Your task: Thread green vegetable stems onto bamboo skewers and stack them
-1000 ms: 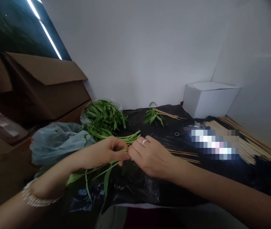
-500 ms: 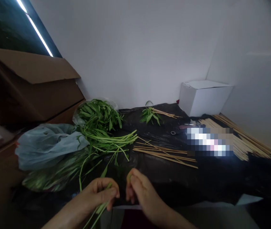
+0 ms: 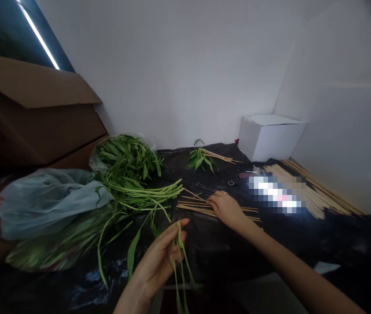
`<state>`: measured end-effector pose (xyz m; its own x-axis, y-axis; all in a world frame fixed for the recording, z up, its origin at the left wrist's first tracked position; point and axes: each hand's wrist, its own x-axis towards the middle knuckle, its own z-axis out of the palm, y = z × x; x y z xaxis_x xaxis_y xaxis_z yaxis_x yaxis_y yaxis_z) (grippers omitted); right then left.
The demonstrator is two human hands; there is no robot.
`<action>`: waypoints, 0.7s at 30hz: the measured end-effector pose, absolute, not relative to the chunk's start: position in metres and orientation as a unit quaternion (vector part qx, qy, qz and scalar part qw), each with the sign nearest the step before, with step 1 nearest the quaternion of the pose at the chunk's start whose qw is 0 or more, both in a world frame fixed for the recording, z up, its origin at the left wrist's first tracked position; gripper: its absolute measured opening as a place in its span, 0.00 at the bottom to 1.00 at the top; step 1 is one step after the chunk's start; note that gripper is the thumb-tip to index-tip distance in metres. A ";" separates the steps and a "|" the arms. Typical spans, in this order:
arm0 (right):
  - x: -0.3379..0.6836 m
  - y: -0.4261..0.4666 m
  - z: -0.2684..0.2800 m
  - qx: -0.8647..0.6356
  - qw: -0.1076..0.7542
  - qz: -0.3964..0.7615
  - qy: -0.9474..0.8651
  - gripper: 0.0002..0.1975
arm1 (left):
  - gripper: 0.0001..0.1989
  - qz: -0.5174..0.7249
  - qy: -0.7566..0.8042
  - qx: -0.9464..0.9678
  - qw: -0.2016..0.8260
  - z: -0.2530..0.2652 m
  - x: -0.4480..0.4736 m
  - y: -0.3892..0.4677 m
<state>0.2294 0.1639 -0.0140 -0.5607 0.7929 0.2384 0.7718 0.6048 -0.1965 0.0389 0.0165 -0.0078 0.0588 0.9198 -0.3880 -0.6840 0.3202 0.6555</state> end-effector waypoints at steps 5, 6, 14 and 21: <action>0.213 0.187 -0.028 -0.423 0.086 -0.010 -0.902 0.13 | 0.16 0.583 0.367 0.140 0.711 -0.016 0.040 0.018; 0.212 0.188 -0.030 -0.421 0.084 -0.013 -0.903 0.13 | 0.14 0.591 0.368 0.129 0.706 -0.017 0.040 0.019; 0.214 0.184 -0.033 -0.394 0.096 -0.027 -0.914 0.10 | 0.08 0.638 0.406 0.057 0.652 -0.009 0.046 0.028; 0.216 0.184 -0.024 -0.399 0.131 -0.043 -0.906 0.11 | 0.14 0.644 0.425 0.092 0.630 -0.010 0.045 0.023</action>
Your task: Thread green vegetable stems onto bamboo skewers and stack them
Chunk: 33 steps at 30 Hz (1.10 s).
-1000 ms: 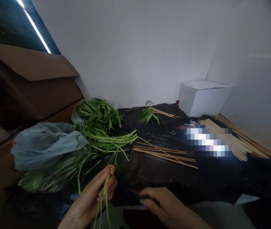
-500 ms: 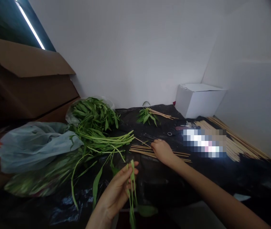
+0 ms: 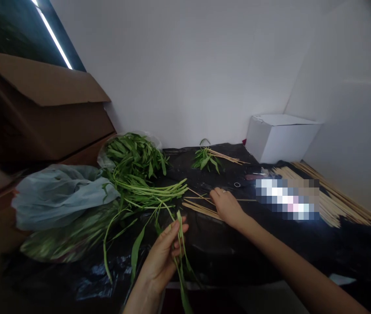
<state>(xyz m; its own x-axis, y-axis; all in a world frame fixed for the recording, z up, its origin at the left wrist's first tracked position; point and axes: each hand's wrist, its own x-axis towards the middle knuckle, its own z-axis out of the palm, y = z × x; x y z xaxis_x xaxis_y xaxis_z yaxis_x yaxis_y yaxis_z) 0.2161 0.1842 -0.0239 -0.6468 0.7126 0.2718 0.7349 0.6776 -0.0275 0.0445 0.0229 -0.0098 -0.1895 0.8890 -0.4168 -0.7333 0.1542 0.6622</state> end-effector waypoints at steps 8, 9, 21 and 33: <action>0.235 0.109 0.020 -0.305 0.356 -0.040 -0.882 0.14 | 0.18 0.675 0.434 0.104 0.588 -0.008 0.042 0.016; 0.240 0.096 0.021 -0.298 0.368 -0.031 -0.880 0.15 | 0.18 0.680 0.429 0.099 0.587 -0.008 0.043 0.015; 0.257 0.056 0.010 -0.288 0.348 -0.050 -0.891 0.20 | 0.20 0.697 0.463 0.138 0.530 -0.001 0.051 0.017; 0.253 0.051 0.014 -0.283 0.348 -0.057 -0.892 0.21 | 0.20 0.712 0.492 0.137 0.481 0.001 0.051 0.012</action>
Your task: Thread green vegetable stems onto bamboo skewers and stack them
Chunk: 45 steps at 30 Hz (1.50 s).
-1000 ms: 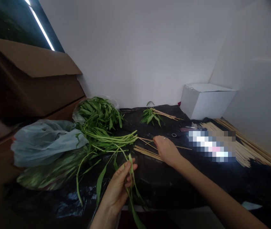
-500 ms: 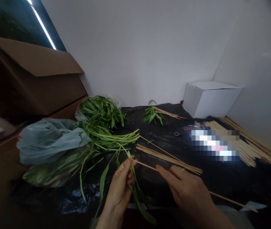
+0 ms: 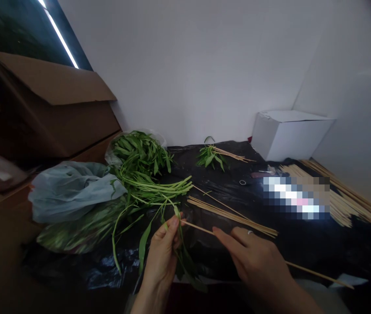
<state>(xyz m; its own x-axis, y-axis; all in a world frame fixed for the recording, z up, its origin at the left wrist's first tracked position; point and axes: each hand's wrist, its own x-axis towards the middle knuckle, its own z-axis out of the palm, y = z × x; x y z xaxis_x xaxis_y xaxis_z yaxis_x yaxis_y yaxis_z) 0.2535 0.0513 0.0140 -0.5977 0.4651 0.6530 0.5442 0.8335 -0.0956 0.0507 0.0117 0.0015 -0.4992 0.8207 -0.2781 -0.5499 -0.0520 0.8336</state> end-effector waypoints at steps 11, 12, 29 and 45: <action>0.255 0.048 0.009 -0.282 0.346 -0.080 -0.891 0.20 | 0.19 0.695 0.513 0.156 0.480 -0.001 0.048 0.012; 0.255 0.048 0.008 -0.283 0.350 -0.076 -0.890 0.20 | 0.19 0.693 0.512 0.157 0.483 -0.001 0.048 0.012; 0.243 0.047 -0.003 -0.296 0.360 0.010 -0.885 0.18 | 0.14 0.656 0.480 0.203 0.547 -0.013 0.037 0.012; 0.210 0.052 -0.008 -0.326 0.339 0.089 -0.878 0.14 | 0.15 0.621 0.473 0.210 0.589 -0.032 0.063 0.016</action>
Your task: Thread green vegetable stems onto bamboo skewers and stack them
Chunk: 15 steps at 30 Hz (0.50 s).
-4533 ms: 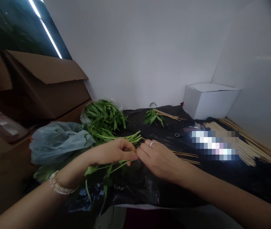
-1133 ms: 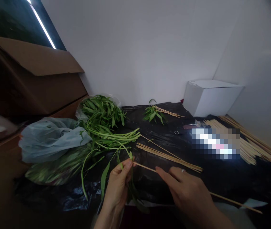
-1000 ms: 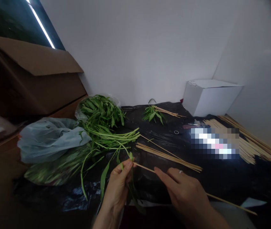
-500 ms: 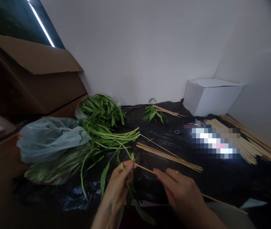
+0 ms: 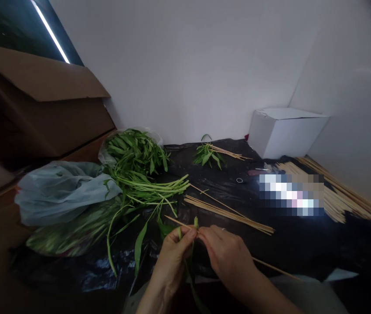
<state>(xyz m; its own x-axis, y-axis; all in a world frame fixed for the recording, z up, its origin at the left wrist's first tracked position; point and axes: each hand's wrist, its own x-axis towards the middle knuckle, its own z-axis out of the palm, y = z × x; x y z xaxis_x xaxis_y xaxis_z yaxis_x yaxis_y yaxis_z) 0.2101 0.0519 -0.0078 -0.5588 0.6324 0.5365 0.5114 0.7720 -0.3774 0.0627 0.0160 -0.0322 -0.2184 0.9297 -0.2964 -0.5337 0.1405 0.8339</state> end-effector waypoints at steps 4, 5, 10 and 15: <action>0.223 0.062 -0.011 -0.359 0.354 0.148 -0.851 0.13 | 0.25 0.632 0.422 0.128 0.638 -0.020 0.049 0.017; 0.226 0.064 -0.010 -0.369 0.359 0.168 -0.841 0.12 | 0.24 0.633 0.404 0.105 0.652 -0.018 0.045 0.017; 0.229 0.065 -0.002 -0.356 0.364 0.285 -0.812 0.11 | 0.17 0.635 0.383 0.138 0.657 -0.014 0.041 0.012; 0.223 0.060 0.008 -0.328 0.364 0.351 -0.798 0.10 | 0.24 0.596 0.452 0.259 0.611 -0.019 0.045 0.008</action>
<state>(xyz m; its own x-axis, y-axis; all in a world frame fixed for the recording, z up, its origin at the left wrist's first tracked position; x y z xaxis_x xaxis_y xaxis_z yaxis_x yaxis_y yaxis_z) 0.2235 0.0598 0.0081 -0.5209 0.7785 0.3502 0.2674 0.5384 -0.7992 0.0455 0.0082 -0.0193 -0.1186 0.9626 -0.2434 -0.4950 0.1552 0.8549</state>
